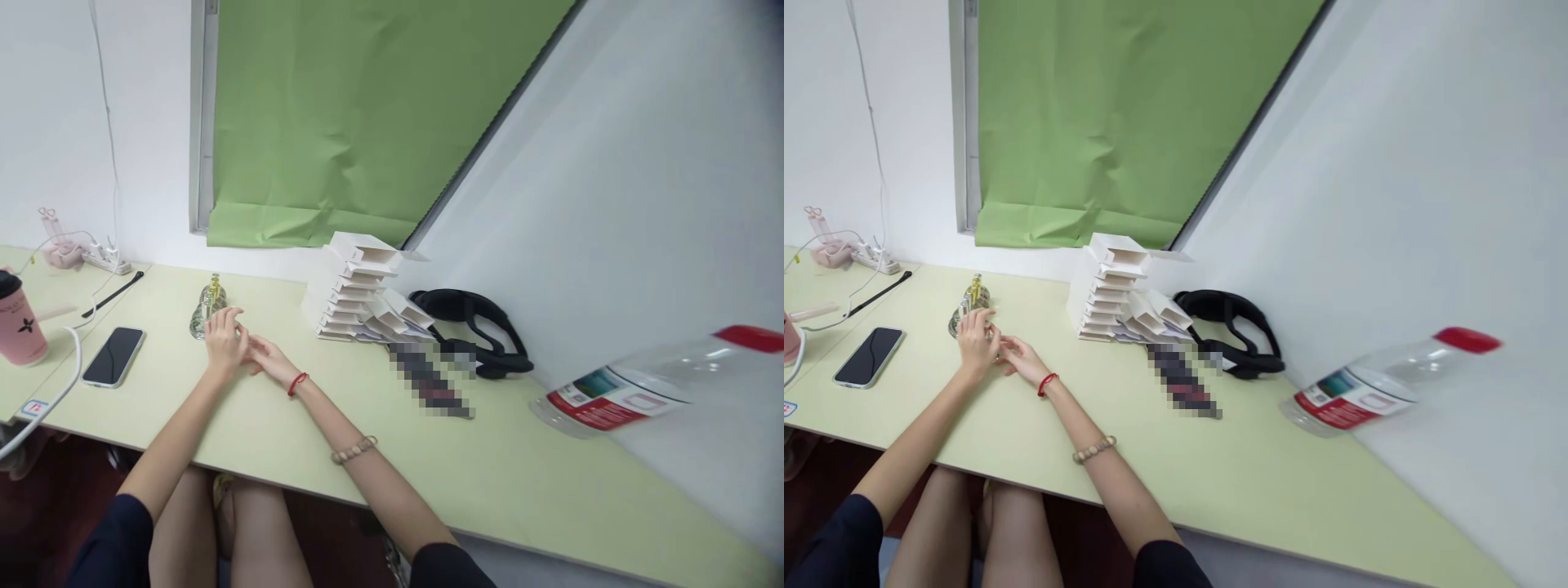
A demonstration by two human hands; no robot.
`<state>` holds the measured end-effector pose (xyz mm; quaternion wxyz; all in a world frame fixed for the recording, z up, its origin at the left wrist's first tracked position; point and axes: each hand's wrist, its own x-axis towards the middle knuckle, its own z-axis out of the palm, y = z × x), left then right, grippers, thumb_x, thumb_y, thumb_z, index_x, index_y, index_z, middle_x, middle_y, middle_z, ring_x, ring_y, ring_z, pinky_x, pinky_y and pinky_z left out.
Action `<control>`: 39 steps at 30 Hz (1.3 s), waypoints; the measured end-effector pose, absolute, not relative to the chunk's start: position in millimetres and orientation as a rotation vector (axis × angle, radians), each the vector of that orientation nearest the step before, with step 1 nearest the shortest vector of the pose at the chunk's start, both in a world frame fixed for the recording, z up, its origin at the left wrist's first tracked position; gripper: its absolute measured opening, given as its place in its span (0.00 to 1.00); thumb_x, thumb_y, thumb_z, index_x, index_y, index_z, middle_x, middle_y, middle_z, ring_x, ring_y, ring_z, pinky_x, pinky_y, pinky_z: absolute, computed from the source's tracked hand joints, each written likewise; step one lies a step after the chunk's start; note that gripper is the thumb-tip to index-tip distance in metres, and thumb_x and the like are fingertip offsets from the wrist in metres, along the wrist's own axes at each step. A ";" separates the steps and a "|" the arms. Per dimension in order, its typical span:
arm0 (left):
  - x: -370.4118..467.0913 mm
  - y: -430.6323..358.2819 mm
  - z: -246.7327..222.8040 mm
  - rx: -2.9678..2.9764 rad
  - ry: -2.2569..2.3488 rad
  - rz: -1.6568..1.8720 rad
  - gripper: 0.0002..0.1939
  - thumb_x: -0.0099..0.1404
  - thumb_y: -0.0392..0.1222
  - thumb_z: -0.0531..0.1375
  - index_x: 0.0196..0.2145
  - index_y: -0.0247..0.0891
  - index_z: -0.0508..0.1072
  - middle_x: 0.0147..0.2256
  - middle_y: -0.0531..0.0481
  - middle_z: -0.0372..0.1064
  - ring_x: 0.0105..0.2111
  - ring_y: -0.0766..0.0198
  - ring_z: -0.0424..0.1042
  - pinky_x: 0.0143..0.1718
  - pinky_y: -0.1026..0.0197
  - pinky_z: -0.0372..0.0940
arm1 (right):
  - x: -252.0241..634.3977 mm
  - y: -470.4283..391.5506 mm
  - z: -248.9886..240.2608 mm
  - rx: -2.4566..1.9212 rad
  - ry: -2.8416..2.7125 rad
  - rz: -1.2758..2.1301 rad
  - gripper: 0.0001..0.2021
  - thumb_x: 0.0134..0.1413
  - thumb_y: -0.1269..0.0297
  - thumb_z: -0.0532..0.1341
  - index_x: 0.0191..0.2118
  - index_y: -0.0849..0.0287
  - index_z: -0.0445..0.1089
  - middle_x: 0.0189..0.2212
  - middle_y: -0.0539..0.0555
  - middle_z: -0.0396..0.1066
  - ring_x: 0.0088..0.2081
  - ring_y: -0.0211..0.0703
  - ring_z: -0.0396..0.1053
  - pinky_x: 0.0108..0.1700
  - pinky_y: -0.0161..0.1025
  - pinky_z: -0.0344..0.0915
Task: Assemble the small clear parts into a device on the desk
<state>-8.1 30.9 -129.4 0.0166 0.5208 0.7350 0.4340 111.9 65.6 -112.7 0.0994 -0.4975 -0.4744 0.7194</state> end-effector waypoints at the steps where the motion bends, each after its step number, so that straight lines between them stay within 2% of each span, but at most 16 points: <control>1: -11.0 31.0 -131.8 1.540 2.323 1.333 0.13 0.59 0.33 0.53 0.42 0.37 0.70 0.41 0.43 0.69 0.44 0.56 0.66 0.46 0.54 0.55 | 112.7 65.5 -113.6 -1.471 -1.413 2.154 0.27 0.43 0.58 0.65 0.51 0.62 0.64 0.48 0.60 0.66 0.37 0.40 0.71 0.26 0.30 0.65; 5: -22.3 31.8 -134.8 1.255 2.480 1.317 0.16 0.57 0.32 0.53 0.44 0.36 0.69 0.45 0.40 0.68 0.48 0.52 0.64 0.50 0.51 0.53 | 113.7 64.3 -109.4 -1.517 -1.507 2.174 0.18 0.49 0.69 0.63 0.48 0.63 0.68 0.43 0.58 0.69 0.37 0.35 0.69 0.27 0.26 0.65; 8: -26.9 32.6 -134.2 1.112 2.572 1.293 0.22 0.57 0.37 0.56 0.51 0.34 0.65 0.52 0.38 0.64 0.54 0.49 0.60 0.54 0.48 0.51 | 111.9 63.0 -101.5 -1.545 -1.520 2.191 0.13 0.53 0.70 0.61 0.46 0.65 0.70 0.39 0.57 0.71 0.35 0.32 0.66 0.28 0.25 0.63; 13: -27.3 34.1 -136.5 0.772 2.636 1.174 0.32 0.56 0.46 0.60 0.56 0.33 0.59 0.56 0.38 0.60 0.57 0.48 0.58 0.55 0.47 0.52 | 109.7 61.7 -98.6 -1.556 -1.501 2.180 0.12 0.49 0.69 0.62 0.42 0.65 0.72 0.35 0.56 0.71 0.32 0.32 0.65 0.26 0.25 0.60; 19: -26.3 40.0 -141.7 0.763 2.615 1.141 0.23 0.58 0.46 0.60 0.50 0.37 0.67 0.52 0.40 0.64 0.51 0.48 0.64 0.50 0.47 0.55 | 110.6 60.2 -104.7 -1.514 -1.566 2.160 0.13 0.48 0.67 0.62 0.41 0.64 0.73 0.33 0.55 0.71 0.32 0.33 0.65 0.25 0.25 0.59; 24: -27.9 50.7 -146.8 0.736 2.686 1.056 0.19 0.60 0.45 0.57 0.48 0.37 0.69 0.47 0.41 0.67 0.48 0.48 0.64 0.49 0.48 0.54 | 108.2 58.7 -102.3 -1.480 -1.748 2.076 0.12 0.50 0.68 0.60 0.41 0.65 0.74 0.34 0.55 0.71 0.31 0.33 0.63 0.25 0.26 0.59; 29: -34.3 64.9 -154.7 0.744 2.709 0.964 0.19 0.61 0.45 0.55 0.49 0.37 0.69 0.47 0.42 0.66 0.48 0.50 0.64 0.49 0.49 0.54 | 104.1 58.3 -105.1 -1.471 -1.939 1.963 0.12 0.53 0.68 0.59 0.43 0.67 0.74 0.32 0.54 0.72 0.26 0.31 0.60 0.27 0.29 0.58; 34: -42.1 76.9 -162.7 0.767 2.724 0.982 0.21 0.62 0.48 0.55 0.51 0.37 0.67 0.49 0.41 0.64 0.50 0.50 0.63 0.51 0.49 0.54 | 100.2 61.4 -115.6 -1.401 -2.137 1.799 0.10 0.55 0.70 0.59 0.41 0.63 0.76 0.32 0.52 0.73 0.31 0.34 0.66 0.37 0.32 0.60; 39: -46.1 84.7 -163.4 0.755 2.767 0.977 0.24 0.59 0.51 0.59 0.50 0.37 0.65 0.52 0.39 0.60 0.53 0.50 0.59 0.50 0.49 0.56 | 96.3 64.2 -114.2 -1.418 -2.237 1.710 0.10 0.56 0.70 0.59 0.41 0.60 0.76 0.34 0.50 0.73 0.32 0.33 0.66 0.37 0.31 0.59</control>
